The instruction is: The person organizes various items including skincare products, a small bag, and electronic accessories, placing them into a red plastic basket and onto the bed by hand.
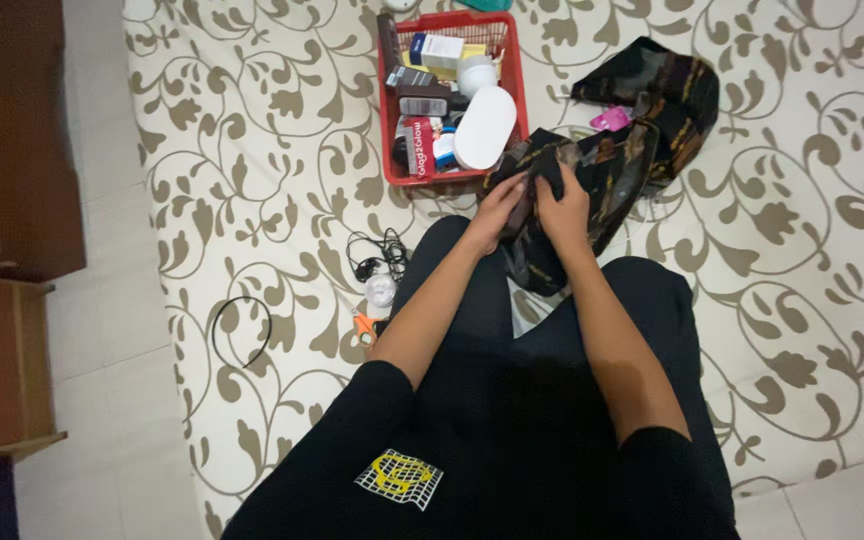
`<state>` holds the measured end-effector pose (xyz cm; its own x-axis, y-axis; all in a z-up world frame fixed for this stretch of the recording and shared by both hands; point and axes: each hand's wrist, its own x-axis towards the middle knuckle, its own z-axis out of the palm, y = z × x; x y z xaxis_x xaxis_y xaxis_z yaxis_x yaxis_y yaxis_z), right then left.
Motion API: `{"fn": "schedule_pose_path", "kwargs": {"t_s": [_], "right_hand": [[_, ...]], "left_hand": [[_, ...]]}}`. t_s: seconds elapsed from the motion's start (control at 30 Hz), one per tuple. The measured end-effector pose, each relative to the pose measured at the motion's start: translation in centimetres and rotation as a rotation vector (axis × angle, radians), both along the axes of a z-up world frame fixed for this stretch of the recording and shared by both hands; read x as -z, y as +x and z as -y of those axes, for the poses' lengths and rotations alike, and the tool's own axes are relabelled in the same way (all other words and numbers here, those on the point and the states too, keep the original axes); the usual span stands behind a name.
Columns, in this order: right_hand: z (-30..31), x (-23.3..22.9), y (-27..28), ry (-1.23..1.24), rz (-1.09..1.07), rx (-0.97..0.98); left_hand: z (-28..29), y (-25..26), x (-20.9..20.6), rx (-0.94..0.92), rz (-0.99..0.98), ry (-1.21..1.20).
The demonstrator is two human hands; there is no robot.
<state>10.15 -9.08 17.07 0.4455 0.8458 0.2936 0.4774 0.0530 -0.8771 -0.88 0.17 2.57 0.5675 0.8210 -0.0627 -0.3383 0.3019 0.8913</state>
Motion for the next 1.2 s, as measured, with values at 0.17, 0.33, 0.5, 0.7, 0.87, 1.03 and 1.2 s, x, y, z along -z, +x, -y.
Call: {"fn": "schedule_pose_path", "kwargs": {"t_s": [0.17,0.33,0.5,0.7,0.87,1.03,1.2], "right_hand": [[1.4,-0.1,-2.4,0.045,0.554,-0.028],[-1.0,1.7,-2.0,0.088,0.277,-0.093],[0.0,-0.6,-0.8,-0.055,-0.123,0.066],[1.3,-0.5,-3.3,0.12,0.319,-0.223],[-0.7,-0.2,-1.7,-0.006,0.341,-0.152],[0.1,0.0,-0.8,-0.133,0.204,0.034],[1.3,0.7,-5.0,-0.073,0.346,-0.396]], "left_hand": [[-0.4,-0.1,1.6,-0.037,0.011,-0.148],[0.0,-1.3,0.4,-0.141,0.161,-0.37],[0.6,-0.8,-1.8,0.042,-0.179,-0.241],[-1.3,-1.5,2.6,0.042,0.366,-0.279],[-1.5,-1.1,2.4,-0.041,0.25,-0.471],[-0.4,-0.4,1.1,0.047,-0.098,-0.305],[-1.2,-1.5,-0.4,0.016,0.464,-0.547]]}}
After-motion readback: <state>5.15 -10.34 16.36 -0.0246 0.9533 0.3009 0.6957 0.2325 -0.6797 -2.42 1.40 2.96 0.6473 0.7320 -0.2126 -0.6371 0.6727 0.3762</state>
